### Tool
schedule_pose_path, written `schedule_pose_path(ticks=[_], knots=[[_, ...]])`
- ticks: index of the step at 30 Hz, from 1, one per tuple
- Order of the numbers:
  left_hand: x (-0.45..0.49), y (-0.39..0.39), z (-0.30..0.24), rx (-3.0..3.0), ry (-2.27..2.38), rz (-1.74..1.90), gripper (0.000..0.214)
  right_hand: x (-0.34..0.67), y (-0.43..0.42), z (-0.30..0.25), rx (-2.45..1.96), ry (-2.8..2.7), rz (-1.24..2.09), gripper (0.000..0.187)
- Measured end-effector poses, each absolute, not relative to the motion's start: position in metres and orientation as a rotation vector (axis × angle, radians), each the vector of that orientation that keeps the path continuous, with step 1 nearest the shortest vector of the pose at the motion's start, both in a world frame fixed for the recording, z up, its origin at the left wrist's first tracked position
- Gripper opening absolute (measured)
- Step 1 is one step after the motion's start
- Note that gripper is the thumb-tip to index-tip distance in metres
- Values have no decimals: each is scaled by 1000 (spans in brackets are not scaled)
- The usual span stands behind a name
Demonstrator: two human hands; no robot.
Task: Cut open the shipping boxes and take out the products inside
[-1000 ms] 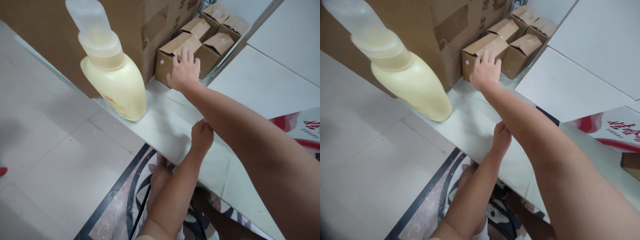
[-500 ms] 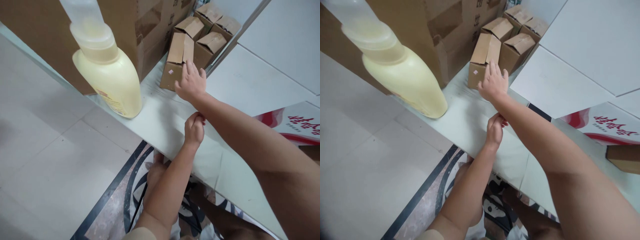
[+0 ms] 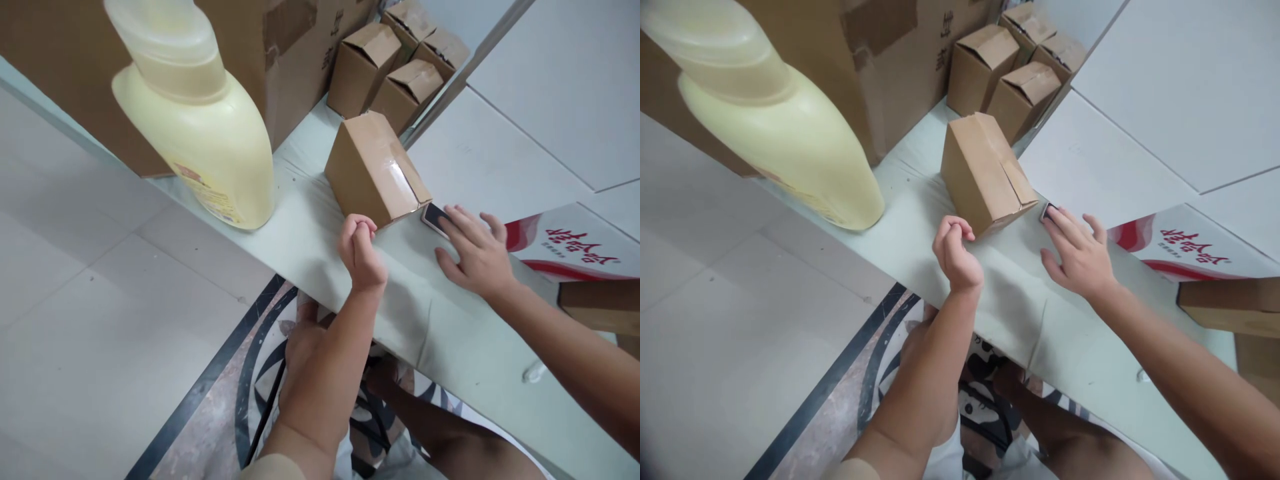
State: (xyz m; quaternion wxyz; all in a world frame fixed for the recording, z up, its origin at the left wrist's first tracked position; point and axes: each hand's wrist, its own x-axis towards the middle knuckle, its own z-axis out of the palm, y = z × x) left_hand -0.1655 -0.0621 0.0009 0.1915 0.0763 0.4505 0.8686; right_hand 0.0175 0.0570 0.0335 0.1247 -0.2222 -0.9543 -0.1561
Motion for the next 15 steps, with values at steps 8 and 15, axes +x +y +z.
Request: schedule_pose_path(ticks=[8,15], knots=[[-150,-53,3,327,1285,2470,25,-70,53,38,-1064,-2667,-53,83],[-138,-49,2,415,1235,2497,28,-115,78,30,-1208,-2731,211,95]])
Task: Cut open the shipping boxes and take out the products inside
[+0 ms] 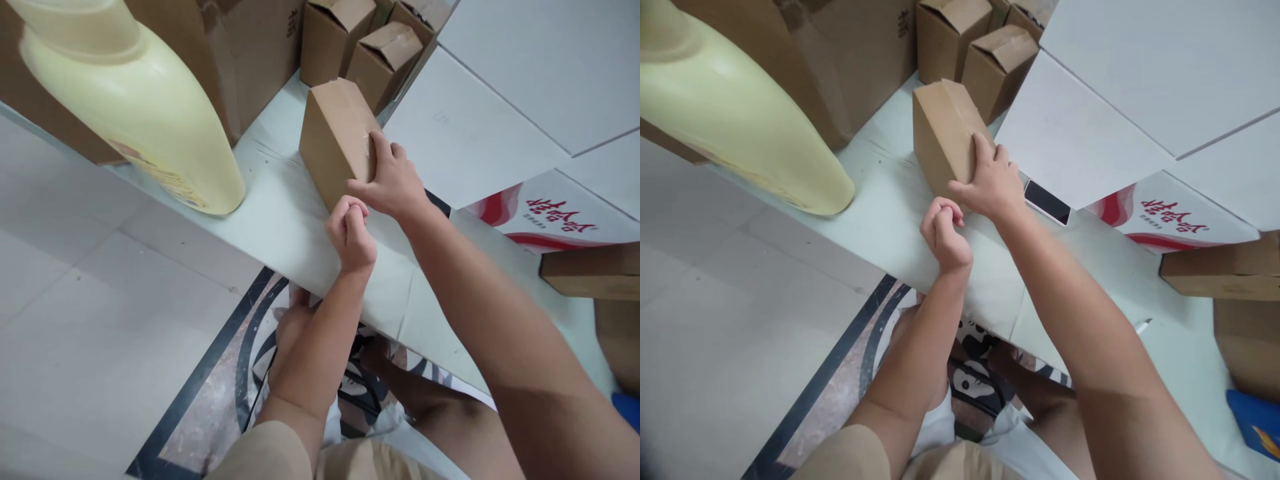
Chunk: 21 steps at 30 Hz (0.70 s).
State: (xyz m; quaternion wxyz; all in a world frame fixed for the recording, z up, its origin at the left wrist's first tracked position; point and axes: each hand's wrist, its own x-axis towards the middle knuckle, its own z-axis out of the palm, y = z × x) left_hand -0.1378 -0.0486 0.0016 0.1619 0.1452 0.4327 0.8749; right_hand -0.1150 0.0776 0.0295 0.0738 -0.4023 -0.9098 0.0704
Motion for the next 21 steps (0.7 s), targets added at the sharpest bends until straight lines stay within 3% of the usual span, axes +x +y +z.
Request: schedule_pose_path(ticks=[8,15,19,21], knots=[[-137,-49,2,521,1219,2439,29,-26,35,61,-1289,-2802,160,100],[-136,-52,-1,513,1232,2290,35,144,9,60,-1177,-2932,-77,93],[-126,-44,-7,642,1128,2169,42,229,-13,65,-1377,-2783,13,80],[-117,-37,-10,777,1116,2050,45,253,-31,66,-1701,-2479,121,60]])
